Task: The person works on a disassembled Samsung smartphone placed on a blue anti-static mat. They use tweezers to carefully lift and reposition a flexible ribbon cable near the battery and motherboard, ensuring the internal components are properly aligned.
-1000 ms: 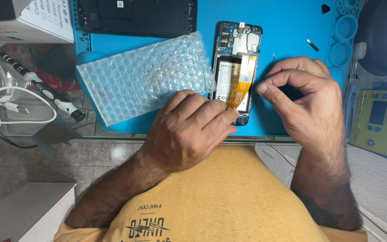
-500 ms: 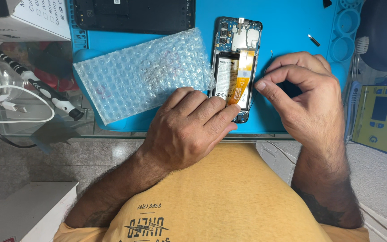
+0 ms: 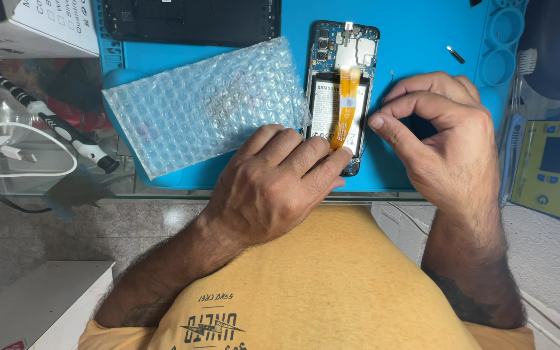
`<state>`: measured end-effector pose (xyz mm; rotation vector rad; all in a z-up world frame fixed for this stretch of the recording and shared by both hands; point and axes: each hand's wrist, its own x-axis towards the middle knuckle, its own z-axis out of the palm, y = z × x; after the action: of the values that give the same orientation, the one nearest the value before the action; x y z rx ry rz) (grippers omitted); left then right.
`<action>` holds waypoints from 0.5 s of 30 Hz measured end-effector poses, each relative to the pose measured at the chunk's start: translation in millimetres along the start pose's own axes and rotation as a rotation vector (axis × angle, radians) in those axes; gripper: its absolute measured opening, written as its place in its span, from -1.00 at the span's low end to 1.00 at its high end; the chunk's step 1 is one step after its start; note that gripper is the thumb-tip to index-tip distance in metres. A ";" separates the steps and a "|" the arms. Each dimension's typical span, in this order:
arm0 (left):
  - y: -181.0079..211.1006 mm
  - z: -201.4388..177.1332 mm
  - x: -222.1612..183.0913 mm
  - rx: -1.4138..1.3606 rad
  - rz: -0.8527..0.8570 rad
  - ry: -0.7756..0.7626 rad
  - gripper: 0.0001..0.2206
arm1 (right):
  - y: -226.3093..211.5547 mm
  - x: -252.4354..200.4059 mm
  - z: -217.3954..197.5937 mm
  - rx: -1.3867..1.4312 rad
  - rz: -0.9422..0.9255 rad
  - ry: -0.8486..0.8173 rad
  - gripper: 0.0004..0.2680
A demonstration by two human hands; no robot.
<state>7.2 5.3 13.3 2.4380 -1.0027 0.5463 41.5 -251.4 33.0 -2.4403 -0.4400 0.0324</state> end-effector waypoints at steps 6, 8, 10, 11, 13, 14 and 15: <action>1.4 -1.4 2.1 0.025 -0.010 -0.024 -0.83 | 0.5 0.2 0.3 0.001 -0.010 -0.001 -0.92; 0.9 -1.1 1.8 0.015 -0.009 -0.025 -0.83 | 1.2 0.5 0.7 0.003 -0.020 0.002 -0.92; 0.8 -0.4 0.7 0.004 -0.008 -0.027 -0.82 | 1.0 0.3 0.7 0.005 -0.030 0.004 -0.92; 0.8 0.2 0.1 -0.044 -0.022 -0.028 -0.81 | 0.6 0.2 0.5 0.004 -0.028 0.003 -0.92; 0.0 0.3 -0.3 -0.093 -0.032 -0.030 -0.79 | 0.5 0.6 0.5 0.001 -0.025 0.004 -0.92; 0.3 -0.2 -0.6 -0.111 -0.046 -0.022 -0.78 | 0.6 0.3 0.5 -0.001 -0.025 0.003 -0.92; 0.6 -0.6 -0.9 -0.130 -0.060 -0.013 -0.76 | 0.7 0.0 0.6 -0.004 -0.025 0.002 -0.93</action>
<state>6.1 5.7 13.5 2.3511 -0.9375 0.4319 41.6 -251.6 32.1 -2.4380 -0.4699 0.0192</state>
